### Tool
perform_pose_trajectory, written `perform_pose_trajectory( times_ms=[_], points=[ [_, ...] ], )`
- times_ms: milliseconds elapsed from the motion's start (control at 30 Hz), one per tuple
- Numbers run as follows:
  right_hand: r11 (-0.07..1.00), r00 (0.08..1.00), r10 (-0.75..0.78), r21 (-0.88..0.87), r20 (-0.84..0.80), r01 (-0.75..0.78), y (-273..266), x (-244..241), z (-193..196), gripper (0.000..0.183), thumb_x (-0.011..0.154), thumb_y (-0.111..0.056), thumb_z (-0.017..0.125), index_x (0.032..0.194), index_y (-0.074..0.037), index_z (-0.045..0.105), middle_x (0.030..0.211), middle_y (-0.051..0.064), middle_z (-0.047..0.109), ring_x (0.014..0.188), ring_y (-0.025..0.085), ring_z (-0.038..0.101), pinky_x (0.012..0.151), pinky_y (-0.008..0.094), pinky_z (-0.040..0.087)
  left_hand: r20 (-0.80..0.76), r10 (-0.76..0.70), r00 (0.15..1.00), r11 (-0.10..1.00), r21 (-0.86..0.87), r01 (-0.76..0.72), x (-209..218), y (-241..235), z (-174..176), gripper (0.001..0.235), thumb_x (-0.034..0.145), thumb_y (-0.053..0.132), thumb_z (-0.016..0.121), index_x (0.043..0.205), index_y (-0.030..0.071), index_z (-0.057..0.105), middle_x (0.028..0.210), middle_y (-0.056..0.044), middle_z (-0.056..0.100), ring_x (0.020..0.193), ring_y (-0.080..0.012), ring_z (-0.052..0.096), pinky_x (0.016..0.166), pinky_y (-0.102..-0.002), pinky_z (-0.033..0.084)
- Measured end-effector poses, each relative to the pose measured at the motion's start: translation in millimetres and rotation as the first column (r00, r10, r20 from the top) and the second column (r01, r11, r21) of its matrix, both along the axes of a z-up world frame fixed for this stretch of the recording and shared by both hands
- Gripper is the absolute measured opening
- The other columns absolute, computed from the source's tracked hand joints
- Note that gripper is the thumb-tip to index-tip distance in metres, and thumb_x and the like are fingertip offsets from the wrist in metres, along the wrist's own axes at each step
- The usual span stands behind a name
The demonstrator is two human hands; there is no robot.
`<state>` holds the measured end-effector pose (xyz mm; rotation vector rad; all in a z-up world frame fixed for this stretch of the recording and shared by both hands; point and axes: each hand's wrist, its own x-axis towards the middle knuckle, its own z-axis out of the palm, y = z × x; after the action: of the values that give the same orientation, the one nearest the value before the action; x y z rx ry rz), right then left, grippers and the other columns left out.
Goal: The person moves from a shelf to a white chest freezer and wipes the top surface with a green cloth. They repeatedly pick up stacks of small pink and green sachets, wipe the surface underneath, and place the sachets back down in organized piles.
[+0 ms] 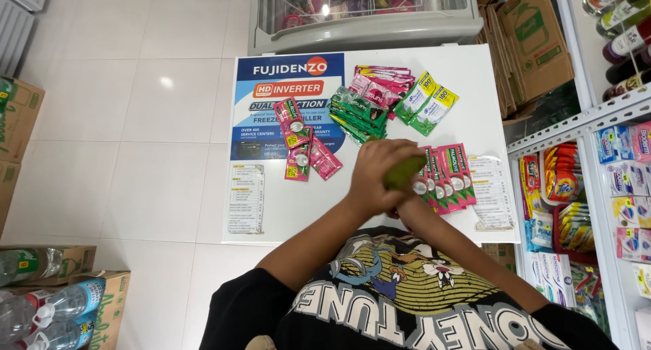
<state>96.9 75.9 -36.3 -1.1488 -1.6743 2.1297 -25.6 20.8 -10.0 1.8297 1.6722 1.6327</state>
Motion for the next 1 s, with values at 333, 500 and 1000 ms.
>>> perform_pose_trajectory(
  times_ms=[333,500,1000],
  points=[
    [0.933,0.986,-0.128,0.350,0.107,0.083,38.1,21.5,-112.0,0.043,0.094,-0.005,0.051,0.134,-0.013,0.060,0.085,0.008,0.071,0.053,0.017,0.064,0.058,0.032,0.053,0.744,0.074,0.663,0.985,-0.157,0.066,-28.6,-30.4,-47.2,0.032,0.098,0.024,0.070,0.126,0.010,0.069,0.111,-0.011,0.073,0.104,-0.0197,0.067,0.098,-0.039,0.051],
    [0.863,0.886,-0.135,0.492,0.444,-0.116,21.4,18.0,-78.0,0.033,0.107,-0.024,0.041,0.130,-0.025,0.065,0.093,0.012,0.074,0.095,0.034,0.071,0.083,0.048,0.052,0.624,0.208,0.753,0.955,-0.296,-0.019,-35.9,-65.1,-71.3,0.031,0.099,0.019,0.067,0.128,0.008,0.067,0.115,-0.019,0.073,0.110,-0.0298,0.069,0.100,-0.046,0.050],
    [0.870,0.755,-0.187,0.463,0.628,-0.170,14.9,8.1,-41.0,0.047,0.093,-0.038,0.059,0.131,-0.012,0.066,0.125,0.020,0.067,0.121,0.043,0.062,0.102,0.057,0.046,0.865,0.387,0.318,0.873,-0.233,-0.428,-95.5,-86.8,-83.3,0.032,0.105,0.028,0.062,0.130,0.008,0.062,0.118,-0.008,0.067,0.109,-0.0165,0.064,0.103,-0.038,0.052]
  ],
)
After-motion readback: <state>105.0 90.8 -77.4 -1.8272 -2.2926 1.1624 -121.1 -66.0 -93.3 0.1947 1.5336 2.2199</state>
